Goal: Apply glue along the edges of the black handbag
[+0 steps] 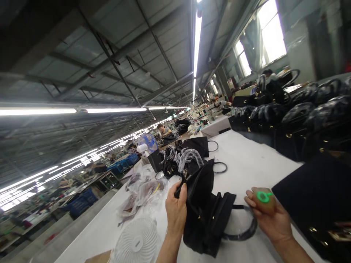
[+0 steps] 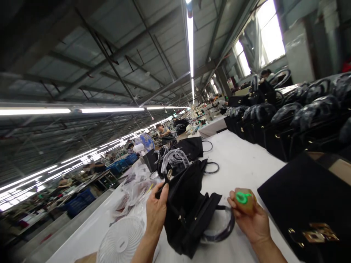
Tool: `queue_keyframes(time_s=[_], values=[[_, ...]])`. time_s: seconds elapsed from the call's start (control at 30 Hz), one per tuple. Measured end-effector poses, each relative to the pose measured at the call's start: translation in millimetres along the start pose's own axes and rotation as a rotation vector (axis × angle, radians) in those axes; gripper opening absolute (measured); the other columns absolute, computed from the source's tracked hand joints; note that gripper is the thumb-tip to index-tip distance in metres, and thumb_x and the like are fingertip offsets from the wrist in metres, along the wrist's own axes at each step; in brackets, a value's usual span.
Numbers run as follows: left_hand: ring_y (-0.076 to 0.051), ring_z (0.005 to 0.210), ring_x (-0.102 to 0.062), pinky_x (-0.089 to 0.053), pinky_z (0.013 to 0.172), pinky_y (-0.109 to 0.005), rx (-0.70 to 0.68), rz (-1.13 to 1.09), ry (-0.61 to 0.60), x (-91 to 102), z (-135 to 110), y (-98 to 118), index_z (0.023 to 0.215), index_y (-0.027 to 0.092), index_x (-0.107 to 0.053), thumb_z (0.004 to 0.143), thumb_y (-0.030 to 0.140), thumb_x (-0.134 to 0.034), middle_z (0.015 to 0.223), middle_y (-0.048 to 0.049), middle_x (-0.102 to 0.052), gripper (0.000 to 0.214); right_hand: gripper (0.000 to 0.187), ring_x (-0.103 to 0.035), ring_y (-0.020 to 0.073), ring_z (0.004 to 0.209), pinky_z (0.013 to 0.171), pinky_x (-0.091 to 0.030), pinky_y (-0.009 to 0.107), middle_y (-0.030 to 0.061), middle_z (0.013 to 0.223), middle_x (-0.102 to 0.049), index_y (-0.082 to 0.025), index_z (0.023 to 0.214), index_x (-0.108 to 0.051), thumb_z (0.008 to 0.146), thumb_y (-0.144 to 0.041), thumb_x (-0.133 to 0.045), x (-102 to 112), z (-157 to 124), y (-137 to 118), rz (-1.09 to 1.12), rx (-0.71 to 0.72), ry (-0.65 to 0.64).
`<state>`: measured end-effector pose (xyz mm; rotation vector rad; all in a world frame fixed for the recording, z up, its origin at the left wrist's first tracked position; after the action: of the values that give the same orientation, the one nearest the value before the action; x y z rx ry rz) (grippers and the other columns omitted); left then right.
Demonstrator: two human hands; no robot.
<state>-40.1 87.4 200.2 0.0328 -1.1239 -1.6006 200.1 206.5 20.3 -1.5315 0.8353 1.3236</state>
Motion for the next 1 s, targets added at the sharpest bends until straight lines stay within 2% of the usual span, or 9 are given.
queue_keyframes(time_s=[0.1,0.17,0.27,0.37,0.47,0.6,0.7,0.87,1.0], values=[[-0.020,0.081,-0.065,-0.053,0.077,-0.030,0.248,-0.308,-0.086,7.3,-26.9,-5.7,0.099,0.016,-0.073,0.084,0.065,-0.067,0.083,-0.0025,-0.072,0.052,0.055,-0.050,0.0143,0.064,0.047,-0.047,0.023,0.0023,0.076,-0.059,-0.022,0.090,-0.074,0.049,-0.054,-0.093,-3.8,-5.3,-6.7,-0.005,-0.019,-0.085],[-0.018,0.075,-0.064,-0.052,0.070,-0.027,0.375,-0.441,-0.113,13.3,-43.7,-14.9,0.099,0.013,-0.073,0.077,0.067,-0.074,0.078,-0.0017,-0.071,0.058,0.054,-0.055,0.0170,0.070,0.061,-0.055,0.030,0.0018,0.076,-0.059,-0.024,0.088,-0.073,0.050,-0.058,-0.090,-6.3,-7.7,-7.0,-0.016,-0.039,-0.139],[-0.021,0.081,-0.068,-0.055,0.073,-0.028,0.466,-0.553,-0.034,24.5,-59.3,-32.4,0.100,0.011,-0.074,0.065,0.066,-0.084,0.082,-0.0039,-0.074,0.066,0.048,-0.064,0.0242,0.090,0.086,-0.058,0.041,0.0027,0.079,-0.064,-0.026,0.090,-0.073,0.057,-0.059,-0.086,-8.5,-10.2,-3.5,-0.061,-0.053,-0.193],[-0.023,0.088,-0.072,-0.057,0.077,-0.029,0.511,-0.633,0.047,31.7,-66.3,-48.6,0.098,0.012,-0.074,0.062,0.064,-0.088,0.086,-0.0048,-0.076,0.065,0.046,-0.064,0.0344,0.114,0.107,-0.047,0.055,0.0051,0.081,-0.070,-0.027,0.093,-0.074,0.061,-0.058,-0.085,-11.8,-13.6,3.0,-0.136,-0.081,-0.255],[-0.024,0.086,-0.073,-0.060,0.075,-0.030,0.588,-0.735,0.051,33.3,-71.5,-60.2,0.095,0.013,-0.073,0.061,0.063,-0.089,0.085,-0.0049,-0.077,0.063,0.041,-0.052,0.0402,0.135,0.121,-0.025,0.062,0.0083,0.089,-0.074,-0.026,0.093,-0.075,0.064,-0.053,-0.085,-18.4,-18.9,11.2,-0.238,-0.112,-0.332],[-0.025,0.080,-0.075,-0.062,0.071,-0.032,0.659,-0.782,0.083,36.0,-77.4,-67.9,0.096,0.013,-0.073,0.058,0.061,-0.091,0.081,-0.0054,-0.077,0.064,0.038,-0.045,0.0414,0.142,0.125,-0.010,0.061,0.0123,0.092,-0.076,-0.023,0.093,-0.074,0.066,-0.048,-0.085,-28.2,-27.4,24.6,-0.384,-0.158,-0.434],[-0.026,0.083,-0.075,-0.064,0.074,-0.033,0.662,-0.799,0.104,36.9,-77.8,-68.0,0.097,0.012,-0.073,0.065,0.057,-0.088,0.085,-0.0079,-0.078,0.057,0.036,-0.044,0.0407,0.142,0.124,-0.010,0.062,0.0118,0.093,-0.076,-0.023,0.095,-0.073,0.071,-0.049,-0.081,-32.2,-32.7,31.7,-0.458,-0.179,-0.484],[-0.023,0.085,-0.076,-0.063,0.072,-0.030,0.706,-0.781,0.160,34.0,-72.7,-69.9,0.102,0.011,-0.073,0.089,0.039,-0.070,0.094,-0.0110,-0.079,0.031,0.035,-0.022,0.0350,0.155,0.124,-0.011,0.059,0.0133,0.098,-0.076,-0.024,0.097,-0.072,0.074,-0.050,-0.078,-34.4,-36.0,34.2,-0.558,-0.149,-0.530],[-0.022,0.085,-0.076,-0.063,0.073,-0.030,0.722,-0.716,0.202,32.0,-66.6,-75.8,0.107,0.012,-0.071,0.092,0.039,-0.068,0.097,-0.0106,-0.079,0.031,0.036,-0.020,0.0367,0.156,0.121,-0.013,0.061,0.0130,0.096,-0.076,-0.023,0.097,-0.072,0.073,-0.048,-0.079,-35.4,-36.9,35.5,-0.639,-0.120,-0.527]])
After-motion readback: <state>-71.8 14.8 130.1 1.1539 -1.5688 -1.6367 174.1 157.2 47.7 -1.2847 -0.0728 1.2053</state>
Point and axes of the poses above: each hand's wrist, its own z-axis towards the middle knuckle, its own x-axis out of the back of the hand, y = z × x, the point moved 3 cm from there along z, towards the middle knuckle
